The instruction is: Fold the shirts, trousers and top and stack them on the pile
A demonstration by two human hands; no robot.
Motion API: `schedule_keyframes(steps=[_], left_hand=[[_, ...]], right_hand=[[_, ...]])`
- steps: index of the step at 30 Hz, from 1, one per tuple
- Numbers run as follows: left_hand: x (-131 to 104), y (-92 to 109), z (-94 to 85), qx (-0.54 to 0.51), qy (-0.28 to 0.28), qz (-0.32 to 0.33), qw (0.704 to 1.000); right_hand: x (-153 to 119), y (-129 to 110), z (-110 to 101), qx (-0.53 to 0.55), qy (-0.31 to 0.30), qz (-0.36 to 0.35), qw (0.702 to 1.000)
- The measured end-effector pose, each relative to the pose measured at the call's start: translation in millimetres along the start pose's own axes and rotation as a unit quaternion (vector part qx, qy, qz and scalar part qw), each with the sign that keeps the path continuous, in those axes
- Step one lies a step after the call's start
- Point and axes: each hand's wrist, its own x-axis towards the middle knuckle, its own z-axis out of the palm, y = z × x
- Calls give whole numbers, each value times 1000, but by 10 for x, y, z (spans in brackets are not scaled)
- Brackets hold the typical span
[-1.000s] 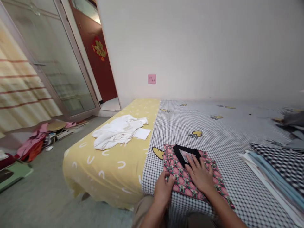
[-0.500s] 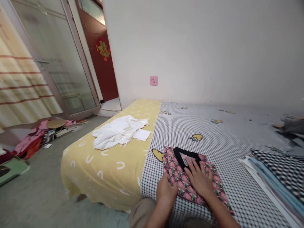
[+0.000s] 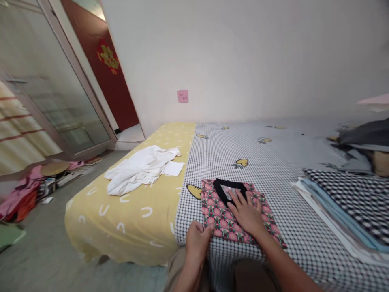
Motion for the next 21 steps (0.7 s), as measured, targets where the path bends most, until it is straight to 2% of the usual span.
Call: schedule_keyframes(steps=[6,8,10,12,13,14,16,18,21], left_hand=[[119,-152,-394,56,29,18,998],[87,-130,-460,78,75,44,993],[34,-11,-445,125,154,136,971],[3,207,-346,185,219,276,918],[8,337,-269,211,233,341,886],[34,465,-177,235,237,391,858],[146,655,31,283,222,442,822],[323,690,240,328,181,462,804],[601,465,482,379,103,481,784]], right_hand=[[-9,-3,-45,5,-4,0,1000],[-9,-8,-36,7,-9,2,1000],[-3,-12,-21,12,-5,-1,1000],[5,-12,-8,24,4,-7,1000],[8,-12,-6,32,8,-10,999],[10,-11,-6,40,12,-12,999],[10,-9,-13,56,18,-15,998],[7,-9,-26,73,27,-18,997],[-1,-14,-49,105,42,-25,993]])
